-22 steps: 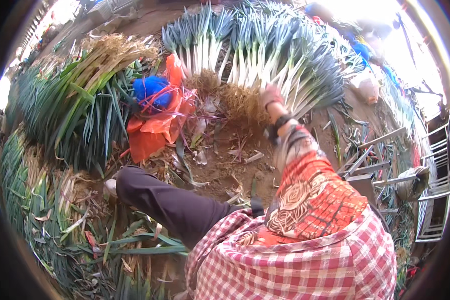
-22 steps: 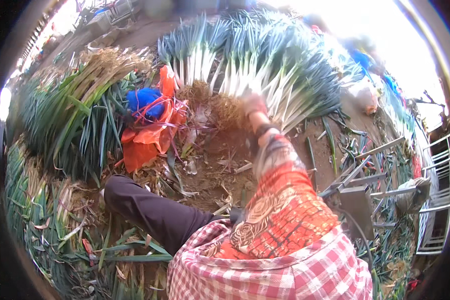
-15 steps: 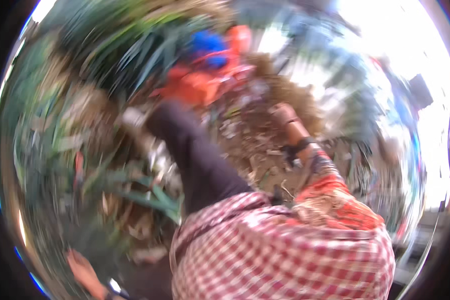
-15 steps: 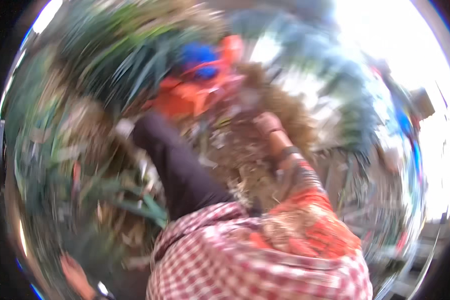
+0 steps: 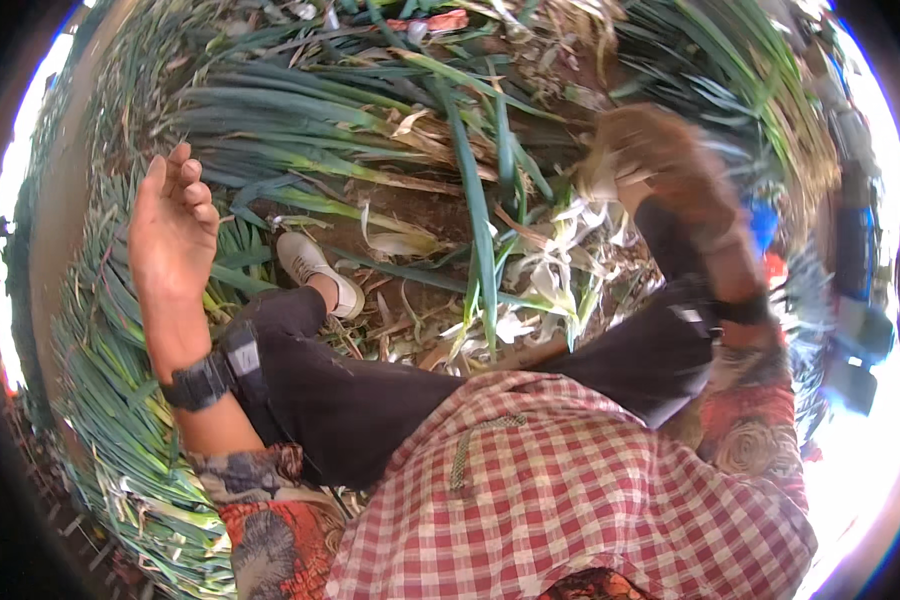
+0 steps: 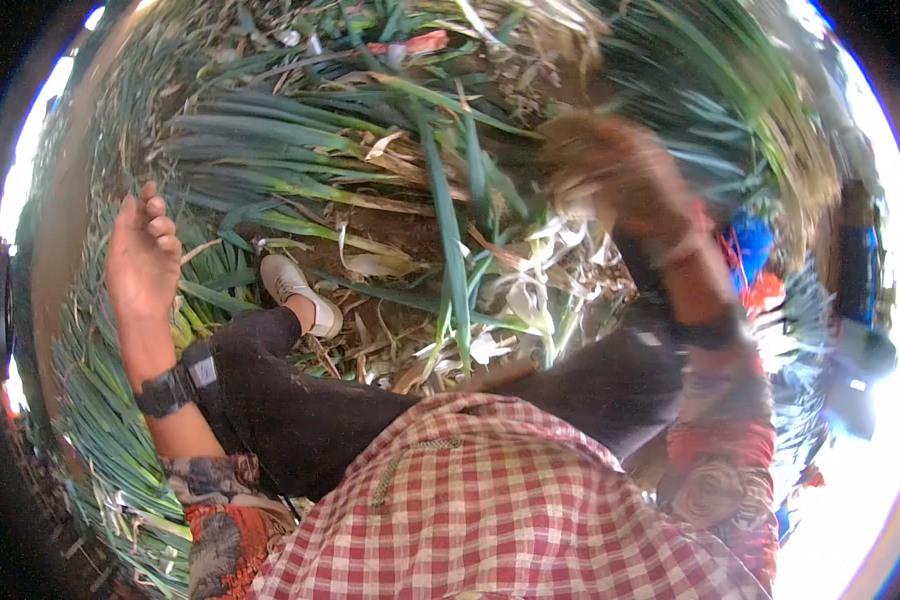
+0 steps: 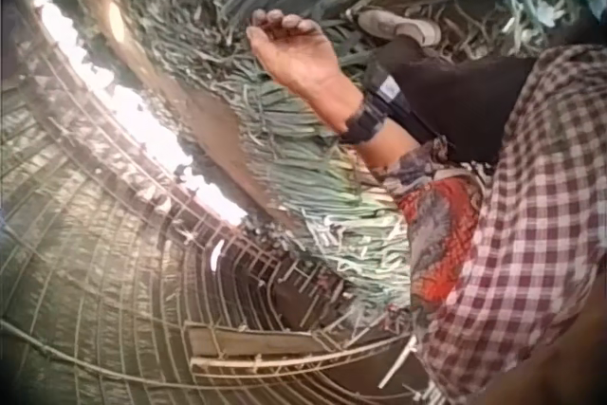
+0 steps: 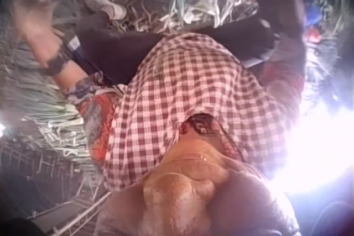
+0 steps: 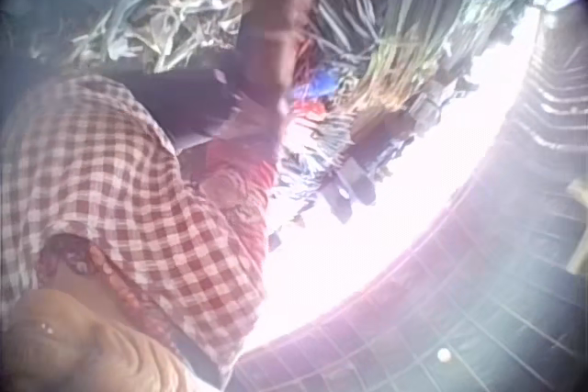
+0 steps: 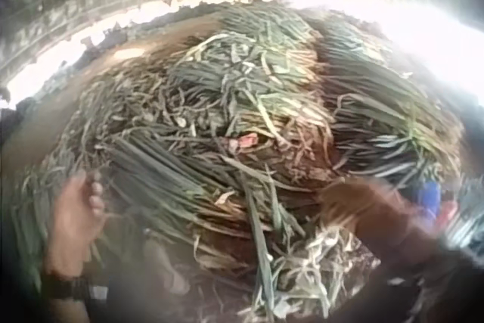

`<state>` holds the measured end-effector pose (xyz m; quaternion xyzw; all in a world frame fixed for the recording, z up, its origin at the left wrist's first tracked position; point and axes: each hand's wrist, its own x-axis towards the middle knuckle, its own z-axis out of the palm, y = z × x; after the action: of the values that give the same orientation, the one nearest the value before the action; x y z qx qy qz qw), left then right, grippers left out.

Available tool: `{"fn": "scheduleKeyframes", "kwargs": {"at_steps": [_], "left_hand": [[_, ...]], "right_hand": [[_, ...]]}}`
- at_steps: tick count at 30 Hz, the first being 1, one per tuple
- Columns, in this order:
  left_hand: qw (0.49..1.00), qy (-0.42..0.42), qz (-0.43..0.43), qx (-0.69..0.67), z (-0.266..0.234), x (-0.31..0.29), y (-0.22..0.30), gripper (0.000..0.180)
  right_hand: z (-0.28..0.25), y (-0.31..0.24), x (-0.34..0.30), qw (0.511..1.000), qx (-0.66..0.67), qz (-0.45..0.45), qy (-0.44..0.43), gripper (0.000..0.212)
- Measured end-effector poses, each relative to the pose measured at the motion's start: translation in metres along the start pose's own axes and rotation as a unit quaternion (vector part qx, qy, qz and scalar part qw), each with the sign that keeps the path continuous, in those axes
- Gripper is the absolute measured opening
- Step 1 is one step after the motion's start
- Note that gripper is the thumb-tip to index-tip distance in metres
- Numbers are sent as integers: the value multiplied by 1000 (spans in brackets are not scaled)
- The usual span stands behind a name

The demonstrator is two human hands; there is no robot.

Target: The person picks up a leek by hand, peels away the outer layers, and places it onto a pile. They then pick up another leek, peel the outer layers, and place it onto the pile.

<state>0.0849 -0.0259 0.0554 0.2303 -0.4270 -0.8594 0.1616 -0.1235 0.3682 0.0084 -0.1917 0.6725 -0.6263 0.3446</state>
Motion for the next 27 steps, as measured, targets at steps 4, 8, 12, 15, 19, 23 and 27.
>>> {"fn": "scheduleKeyframes", "kwargs": {"at_steps": [4, 8, 12, 15, 19, 23, 27], "left_hand": [[998, -36, 28, -45, 6, -13, 1, 31], [996, 8, 19, -88, -16, -37, 14, 37], [985, 62, 28, -157, -43, -52, 23, 39], [982, 69, 35, -172, -47, -56, 26, 40], [985, 58, 28, -161, -42, -55, 23, 39], [986, 38, 15, -163, -33, -47, 16, 37], [992, 24, -17, -123, -26, -27, -2, 28]], "right_hand": [[100, 103, 94, 894, -433, 12, -116, 16], [182, 218, 149, 798, -559, 62, -218, 17], [214, 287, 134, 741, -641, 92, -178, 18], [216, 288, 138, 728, -648, 146, -173, 21], [213, 255, 151, 772, -575, 190, -192, 22], [173, 245, 153, 713, -607, -157, -314, 24], [147, 163, 152, 747, -550, -174, -331, 30]]}}
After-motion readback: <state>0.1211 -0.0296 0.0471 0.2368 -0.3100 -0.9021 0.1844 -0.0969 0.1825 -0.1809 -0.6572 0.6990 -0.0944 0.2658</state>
